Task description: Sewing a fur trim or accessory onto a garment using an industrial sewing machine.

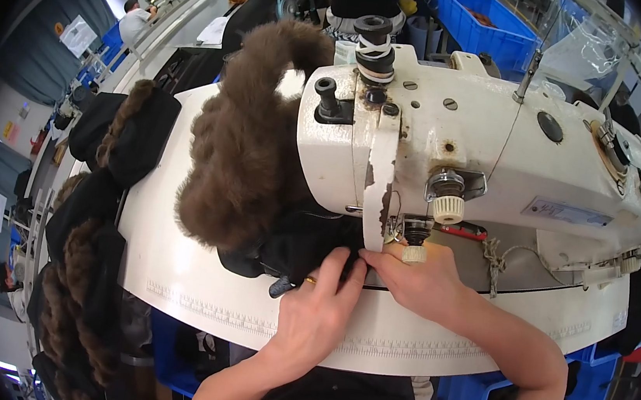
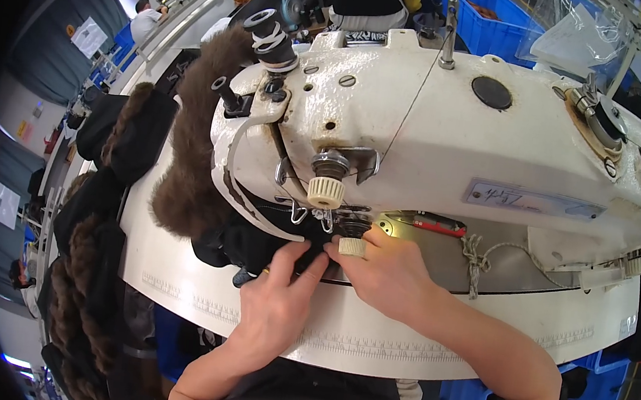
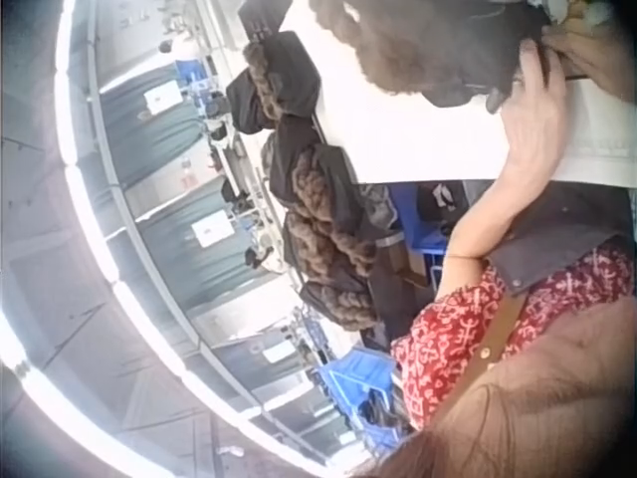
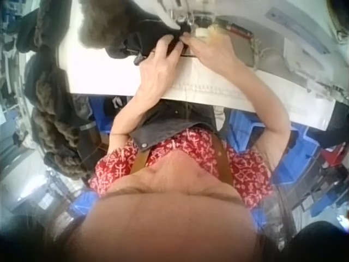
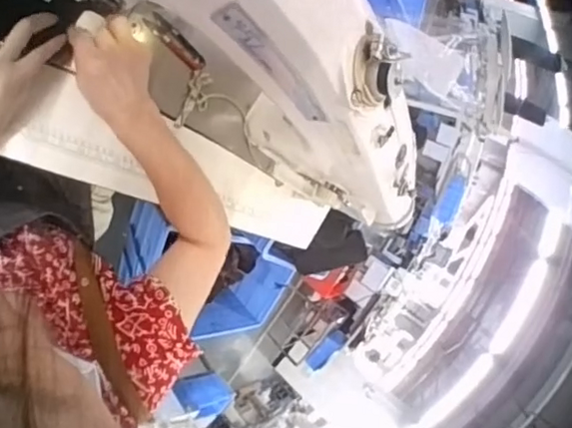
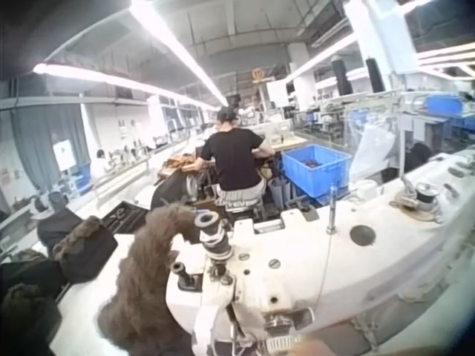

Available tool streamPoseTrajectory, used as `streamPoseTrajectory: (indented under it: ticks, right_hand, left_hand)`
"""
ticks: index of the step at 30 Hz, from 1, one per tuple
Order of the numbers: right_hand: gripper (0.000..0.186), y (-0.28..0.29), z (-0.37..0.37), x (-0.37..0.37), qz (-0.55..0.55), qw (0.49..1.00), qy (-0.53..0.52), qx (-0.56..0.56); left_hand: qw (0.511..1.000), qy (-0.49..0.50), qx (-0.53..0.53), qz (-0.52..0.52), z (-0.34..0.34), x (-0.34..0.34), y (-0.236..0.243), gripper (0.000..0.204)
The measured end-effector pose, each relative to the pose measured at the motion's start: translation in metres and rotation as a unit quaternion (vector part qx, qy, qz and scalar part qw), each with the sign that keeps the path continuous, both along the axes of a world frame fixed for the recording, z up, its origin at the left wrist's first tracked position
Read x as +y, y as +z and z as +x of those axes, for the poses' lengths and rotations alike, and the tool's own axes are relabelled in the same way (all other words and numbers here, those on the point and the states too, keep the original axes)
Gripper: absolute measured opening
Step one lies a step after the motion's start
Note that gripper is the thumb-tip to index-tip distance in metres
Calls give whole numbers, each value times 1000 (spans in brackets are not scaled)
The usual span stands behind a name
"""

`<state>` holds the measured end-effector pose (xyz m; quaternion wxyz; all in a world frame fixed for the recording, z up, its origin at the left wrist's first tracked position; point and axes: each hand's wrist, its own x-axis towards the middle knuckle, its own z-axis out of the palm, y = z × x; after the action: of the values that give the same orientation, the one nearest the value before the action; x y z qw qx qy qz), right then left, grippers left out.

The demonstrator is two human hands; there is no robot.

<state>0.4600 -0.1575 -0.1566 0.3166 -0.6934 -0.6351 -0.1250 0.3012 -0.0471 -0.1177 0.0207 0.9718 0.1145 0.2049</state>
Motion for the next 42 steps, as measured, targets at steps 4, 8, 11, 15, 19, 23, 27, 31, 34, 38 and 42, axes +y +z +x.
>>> streamPoseTrajectory:
  ticks: [4, 8, 11, 15, 19, 23, 27, 31, 34, 38, 42]
  right_hand:
    - [32, 1, 0, -8, 10, 999, 30, -10]
    - [33, 6, 2, -13, 1, 999, 38, 12]
    - [34, 10, 4, -13, -11, 1000, 22, 11]
    - [34, 7, 4, -12, -23, 1000, 0, 4]
    - [34, 3, 6, -11, -34, 999, -8, -30]
    - [33, 10, 6, -13, -45, 998, -23, -28]
    - [30, 14, 3, -16, -35, 998, -44, -39]
    - [18, 13, 2, -15, -26, 998, -52, -18]
    - [11, 13, 2, -15, -31, 997, -62, -20]
    - [6, 12, 4, -16, -37, 996, -77, -23]
    - [7, 11, 2, -13, -53, 996, -75, -23]
  left_hand:
    - [984, -112, 26, 134, -6, 5, -7, 40]
    - [955, -137, 39, 260, -3, 1, -8, 35]
    - [956, -131, 33, 260, -2, -1, -8, 34]
    - [962, -128, 26, 238, 1, -3, -5, 35]
    - [963, -121, 31, 240, 0, -9, -9, 42]
    - [963, -123, 48, 234, -3, -6, -9, 44]
    - [962, -123, 53, 239, -2, -8, -8, 45]
    - [961, -125, 61, 239, -1, -7, -5, 45]
    - [960, -130, 47, 245, 3, -4, -9, 44]
    - [959, -131, 37, 249, 9, 0, -10, 43]
    - [954, -140, 37, 262, 12, 7, -4, 33]
